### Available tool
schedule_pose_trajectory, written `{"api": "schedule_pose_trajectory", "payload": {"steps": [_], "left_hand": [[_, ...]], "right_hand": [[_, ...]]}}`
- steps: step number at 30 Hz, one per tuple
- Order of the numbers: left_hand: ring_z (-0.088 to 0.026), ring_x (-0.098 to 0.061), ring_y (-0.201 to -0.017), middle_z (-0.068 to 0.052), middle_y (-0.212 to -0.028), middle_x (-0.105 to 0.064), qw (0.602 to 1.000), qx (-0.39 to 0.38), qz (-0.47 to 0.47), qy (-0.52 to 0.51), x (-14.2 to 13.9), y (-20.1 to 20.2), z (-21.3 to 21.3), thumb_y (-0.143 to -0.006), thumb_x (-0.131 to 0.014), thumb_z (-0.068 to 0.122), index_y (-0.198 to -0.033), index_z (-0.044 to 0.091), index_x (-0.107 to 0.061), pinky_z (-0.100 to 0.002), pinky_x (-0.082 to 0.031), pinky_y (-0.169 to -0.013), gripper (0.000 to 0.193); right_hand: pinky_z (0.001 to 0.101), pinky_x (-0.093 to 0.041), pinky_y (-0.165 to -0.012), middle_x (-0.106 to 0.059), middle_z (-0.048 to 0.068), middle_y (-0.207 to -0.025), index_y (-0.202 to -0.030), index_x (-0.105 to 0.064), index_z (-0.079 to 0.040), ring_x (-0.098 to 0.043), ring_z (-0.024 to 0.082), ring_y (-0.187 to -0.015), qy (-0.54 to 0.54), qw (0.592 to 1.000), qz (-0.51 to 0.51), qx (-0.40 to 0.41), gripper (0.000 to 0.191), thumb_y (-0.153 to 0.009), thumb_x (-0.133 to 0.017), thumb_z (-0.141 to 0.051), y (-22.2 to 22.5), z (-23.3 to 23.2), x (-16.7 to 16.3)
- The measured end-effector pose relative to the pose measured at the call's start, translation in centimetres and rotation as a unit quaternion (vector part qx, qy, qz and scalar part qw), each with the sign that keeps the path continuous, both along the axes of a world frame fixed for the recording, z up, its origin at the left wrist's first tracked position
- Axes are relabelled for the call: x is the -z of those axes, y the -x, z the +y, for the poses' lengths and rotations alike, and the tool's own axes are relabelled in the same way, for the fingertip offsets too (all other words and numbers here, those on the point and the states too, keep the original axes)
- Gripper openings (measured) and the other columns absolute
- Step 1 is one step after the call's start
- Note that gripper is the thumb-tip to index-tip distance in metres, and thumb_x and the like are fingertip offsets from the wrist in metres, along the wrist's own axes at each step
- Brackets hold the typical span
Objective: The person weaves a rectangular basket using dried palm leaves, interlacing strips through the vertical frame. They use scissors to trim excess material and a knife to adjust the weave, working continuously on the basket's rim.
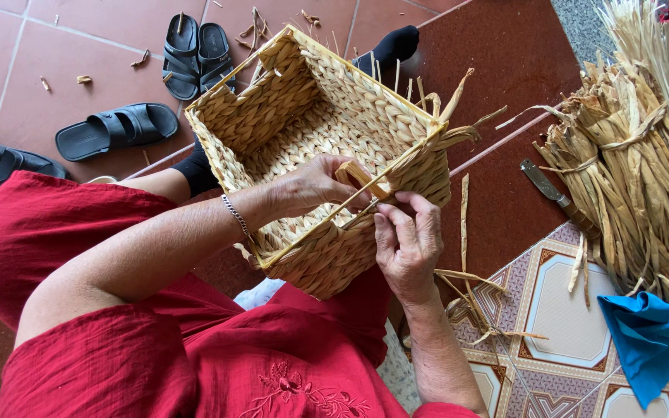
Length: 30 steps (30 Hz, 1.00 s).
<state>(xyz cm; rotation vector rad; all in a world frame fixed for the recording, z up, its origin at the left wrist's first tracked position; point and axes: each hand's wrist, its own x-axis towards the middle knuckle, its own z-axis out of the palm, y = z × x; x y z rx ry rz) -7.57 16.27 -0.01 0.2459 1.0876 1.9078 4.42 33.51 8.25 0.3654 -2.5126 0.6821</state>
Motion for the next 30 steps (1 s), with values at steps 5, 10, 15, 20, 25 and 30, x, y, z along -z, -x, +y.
{"api": "schedule_pose_trajectory", "payload": {"steps": [5, 10, 15, 20, 25, 30], "left_hand": [[-0.014, -0.072, -0.083, -0.01, -0.094, -0.079, 0.989, 0.035, 0.083, 0.118, -0.8, 0.2, 0.8, -0.085, -0.082, 0.014, -0.105, 0.002, -0.078, -0.03, -0.062, -0.074, 0.025], [-0.012, -0.072, -0.081, -0.009, -0.093, -0.08, 0.979, 0.05, 0.116, 0.158, -1.6, 0.3, 0.1, -0.086, -0.081, 0.02, -0.106, 0.004, -0.08, -0.028, -0.06, -0.073, 0.025], [-0.014, -0.074, -0.083, -0.01, -0.096, -0.079, 0.998, 0.032, 0.038, 0.033, -1.6, 0.3, -0.5, -0.087, -0.08, 0.017, -0.106, 0.002, -0.079, -0.028, -0.061, -0.077, 0.025], [-0.011, -0.074, -0.081, -0.005, -0.092, -0.079, 0.999, 0.015, 0.03, 0.039, -0.8, 0.0, 0.0, -0.083, -0.081, 0.016, -0.103, 0.007, -0.075, -0.027, -0.063, -0.074, 0.023], [-0.002, -0.06, -0.072, 0.004, -0.082, -0.073, 0.983, 0.016, 0.147, 0.108, 0.1, -0.4, 0.7, -0.088, -0.083, 0.02, -0.101, 0.005, -0.081, -0.023, -0.05, -0.061, 0.02], [-0.002, -0.058, -0.068, 0.005, -0.079, -0.073, 0.98, 0.035, 0.153, 0.121, -0.1, -0.5, 0.6, -0.088, -0.081, 0.023, -0.1, 0.006, -0.082, -0.023, -0.048, -0.058, 0.02]], "right_hand": [[0.0415, -0.057, -0.091, -0.061, 0.014, -0.117, -0.104, -0.07, 0.0, -0.064, 0.03, -0.108, 0.002, 1.0, -0.029, 0.006, 0.016, -0.093, -0.079, -0.008, 0.2, 0.0, -0.8], [0.0409, -0.057, -0.088, -0.061, 0.014, -0.114, -0.102, -0.072, 0.0, -0.063, 0.03, -0.105, -0.027, 0.998, -0.052, 0.01, 0.02, -0.089, -0.083, -0.012, 0.3, 0.1, -1.8], [0.0384, -0.058, -0.082, -0.061, 0.011, -0.11, -0.102, -0.074, -0.003, -0.066, 0.026, -0.1, -0.022, 0.998, -0.062, 0.012, 0.021, -0.088, -0.085, -0.013, 0.4, 0.1, -2.2], [0.037, -0.057, -0.074, -0.062, 0.01, -0.098, -0.1, -0.075, -0.004, -0.067, 0.025, -0.088, -0.033, 0.998, -0.059, 0.015, 0.02, -0.085, -0.086, -0.012, 0.4, 0.2, -2.2], [0.0372, -0.056, -0.071, -0.065, 0.009, -0.093, -0.098, -0.074, -0.004, -0.068, 0.025, -0.083, -0.036, 0.998, -0.045, 0.007, 0.02, -0.084, -0.086, -0.012, 0.7, 0.2, -2.5], [0.0383, -0.055, -0.07, -0.065, 0.007, -0.09, -0.096, -0.075, -0.005, -0.068, 0.025, -0.081, -0.064, 0.997, -0.047, 0.005, 0.019, -0.084, -0.086, -0.013, 0.8, 0.1, -3.0]]}}
